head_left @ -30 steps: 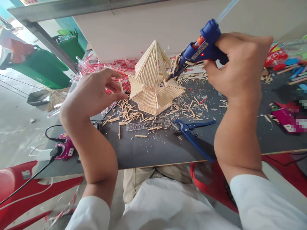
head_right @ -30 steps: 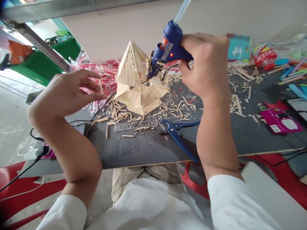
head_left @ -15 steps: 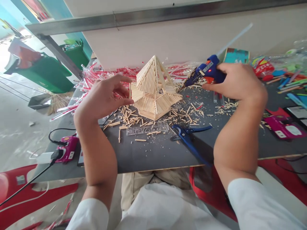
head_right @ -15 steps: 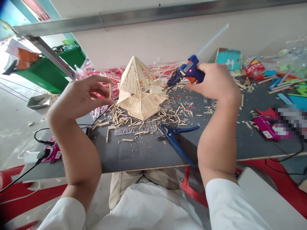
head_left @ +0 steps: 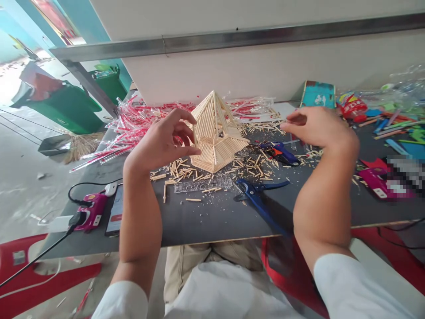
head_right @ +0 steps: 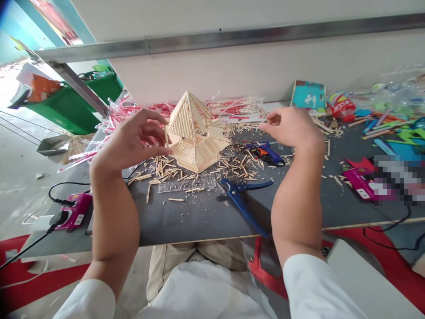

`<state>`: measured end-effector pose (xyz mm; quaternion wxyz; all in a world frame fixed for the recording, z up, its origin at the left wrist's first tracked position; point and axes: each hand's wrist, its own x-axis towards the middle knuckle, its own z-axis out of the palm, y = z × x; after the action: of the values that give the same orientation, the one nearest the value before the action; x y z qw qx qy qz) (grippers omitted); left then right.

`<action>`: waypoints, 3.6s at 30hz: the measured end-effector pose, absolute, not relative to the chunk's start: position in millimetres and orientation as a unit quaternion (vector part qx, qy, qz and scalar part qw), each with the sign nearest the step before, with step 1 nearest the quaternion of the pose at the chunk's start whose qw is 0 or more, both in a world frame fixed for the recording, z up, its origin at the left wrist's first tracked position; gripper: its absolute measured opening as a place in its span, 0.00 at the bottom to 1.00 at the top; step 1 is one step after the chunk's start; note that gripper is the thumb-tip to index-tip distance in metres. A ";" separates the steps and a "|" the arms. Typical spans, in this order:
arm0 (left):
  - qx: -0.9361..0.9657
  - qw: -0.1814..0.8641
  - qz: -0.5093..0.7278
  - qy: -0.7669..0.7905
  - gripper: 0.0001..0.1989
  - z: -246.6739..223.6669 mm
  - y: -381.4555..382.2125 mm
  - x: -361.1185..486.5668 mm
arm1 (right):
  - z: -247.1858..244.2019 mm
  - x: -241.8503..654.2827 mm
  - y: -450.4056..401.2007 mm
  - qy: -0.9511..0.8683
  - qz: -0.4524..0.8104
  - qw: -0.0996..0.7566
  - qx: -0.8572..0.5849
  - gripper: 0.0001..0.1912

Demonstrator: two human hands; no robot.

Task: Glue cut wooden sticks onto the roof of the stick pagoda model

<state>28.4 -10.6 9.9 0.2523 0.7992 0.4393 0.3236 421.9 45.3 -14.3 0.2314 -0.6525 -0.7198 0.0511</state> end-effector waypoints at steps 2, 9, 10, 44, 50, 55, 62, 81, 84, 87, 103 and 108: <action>0.804 0.248 0.334 0.424 0.27 9.9 -12.5 36.7 | -1.1 395.3 23.4 -0.741 0.121 0.334 -0.570 0.14; 0.813 0.160 0.362 0.426 0.26 1.2 -16.8 71.1 | 2.0 301.0 -9.3 -0.779 0.362 0.366 -0.357 0.14; 0.814 0.146 0.363 0.430 0.25 -0.7 -16.4 74.1 | -1.5 295.0 -7.7 -0.768 0.384 0.374 -0.350 0.15; 0.764 0.219 0.405 0.452 0.13 -25.6 9.3 80.1 | -14.9 301.4 11.0 -0.888 0.056 0.313 -0.331 0.26; 0.741 0.162 0.428 0.492 0.10 -24.2 11.7 74.7 | -30.6 303.7 27.7 -0.879 -0.054 0.326 -0.343 0.26; 0.743 0.143 0.420 0.501 0.10 -23.3 12.5 73.6 | -39.6 300.1 33.6 -0.871 -0.084 0.322 -0.362 0.25; 0.749 0.126 0.410 0.505 0.10 -20.5 11.6 73.2 | -41.0 298.6 33.9 -0.870 -0.084 0.313 -0.372 0.28; 0.780 0.039 0.391 0.487 0.11 -26.9 11.7 76.5 | -35.8 300.6 32.6 -0.876 -0.061 0.288 -0.383 0.36; 0.781 0.034 0.384 0.492 0.12 -30.9 12.8 78.7 | -34.3 300.8 32.7 -0.876 -0.039 0.297 -0.377 0.36; 0.765 0.020 0.399 0.506 0.14 -35.5 14.6 82.7 | -33.7 301.6 33.3 -0.876 -0.019 0.304 -0.374 0.33; 0.720 0.027 0.427 0.547 0.28 -42.6 17.0 97.1 | -32.8 301.5 32.7 -0.878 -0.034 0.291 -0.379 0.24; 0.714 0.024 0.423 0.557 0.28 -42.5 14.4 101.4 | -33.7 302.2 34.3 -0.875 -0.028 0.298 -0.381 0.24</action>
<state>101.4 14.4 -42.5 0.0242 0.7140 0.5573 0.4231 302.2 34.3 -33.7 0.2976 -0.3812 -0.8748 -0.0281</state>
